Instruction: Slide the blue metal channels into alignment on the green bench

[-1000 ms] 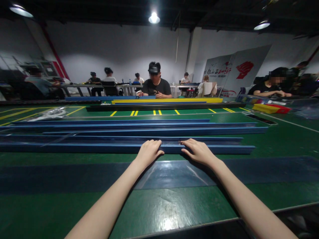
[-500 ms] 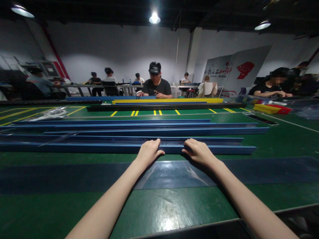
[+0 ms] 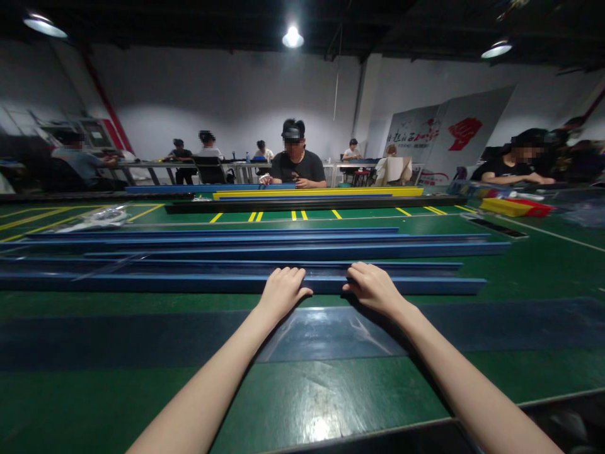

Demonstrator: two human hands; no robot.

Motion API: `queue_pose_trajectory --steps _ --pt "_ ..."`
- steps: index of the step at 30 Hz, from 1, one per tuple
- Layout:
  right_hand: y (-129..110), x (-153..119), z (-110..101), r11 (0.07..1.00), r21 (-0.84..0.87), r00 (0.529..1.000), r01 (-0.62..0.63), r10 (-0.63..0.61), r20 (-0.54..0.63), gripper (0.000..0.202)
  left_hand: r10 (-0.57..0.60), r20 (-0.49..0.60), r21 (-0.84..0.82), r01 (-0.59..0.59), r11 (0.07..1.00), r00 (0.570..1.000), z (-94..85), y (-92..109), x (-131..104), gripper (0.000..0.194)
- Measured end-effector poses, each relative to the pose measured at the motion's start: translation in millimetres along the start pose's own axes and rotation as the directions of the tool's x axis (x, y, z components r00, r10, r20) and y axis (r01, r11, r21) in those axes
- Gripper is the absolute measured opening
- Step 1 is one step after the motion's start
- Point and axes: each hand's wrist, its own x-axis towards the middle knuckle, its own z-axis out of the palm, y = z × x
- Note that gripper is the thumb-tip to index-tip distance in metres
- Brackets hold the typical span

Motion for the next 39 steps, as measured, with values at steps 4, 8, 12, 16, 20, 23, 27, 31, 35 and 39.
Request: queue_pose_trajectory --steps 4,8,12,16,20,23,27,31,35,39 --pt "0 2 -3 0.999 -0.043 1.0 0.019 -0.018 0.015 0.014 0.015 0.0 0.01 -0.015 1.0 1.0 -0.1 0 -1 0.03" --pt "5 1 -8 0.998 -0.06 0.999 0.026 -0.023 0.048 0.014 0.025 0.006 -0.003 -0.025 1.0 1.0 -2.4 -1 0 0.032" --pt "18 -9 -13 0.998 -0.059 0.996 -0.019 0.024 0.085 0.015 0.021 0.011 -0.011 -0.021 1.0 1.0 -3.3 -1 0 0.033" --pt "32 -18 -16 0.994 -0.066 0.989 -0.091 0.098 0.115 0.015 0.018 0.006 -0.008 -0.018 1.0 1.0 -2.2 -2 0 0.031" --pt "36 -21 -17 0.986 -0.058 0.976 -0.154 0.161 0.148 0.012 0.011 -0.009 -0.013 -0.012 1.0 1.0 0.0 -1 0 0.032" --pt "35 -20 -17 0.986 -0.039 0.972 -0.162 0.167 0.168 0.01 0.008 -0.022 -0.01 -0.008 1.0 1.0 1.8 -1 0 0.032" --pt "32 -20 -15 0.99 -0.026 0.975 -0.142 0.144 0.17 0.015 0.005 -0.034 -0.006 -0.005 1.0 0.999 3.1 -1 0 0.03" --pt "19 -13 -10 0.993 -0.04 0.979 -0.115 0.12 0.163 0.03 0.008 -0.038 -0.009 -0.008 1.0 0.999 2.8 0 0 0.028" --pt "2 -3 -4 0.996 -0.031 0.985 -0.084 0.088 0.151 0.034 0.015 -0.047 -0.012 -0.015 1.0 0.999 2.1 0 0 0.027" --pt "-2 -1 -2 0.996 -0.02 0.983 -0.088 0.09 0.159 0.031 0.01 -0.032 -0.02 -0.011 1.0 0.999 1.2 -1 0 0.027"
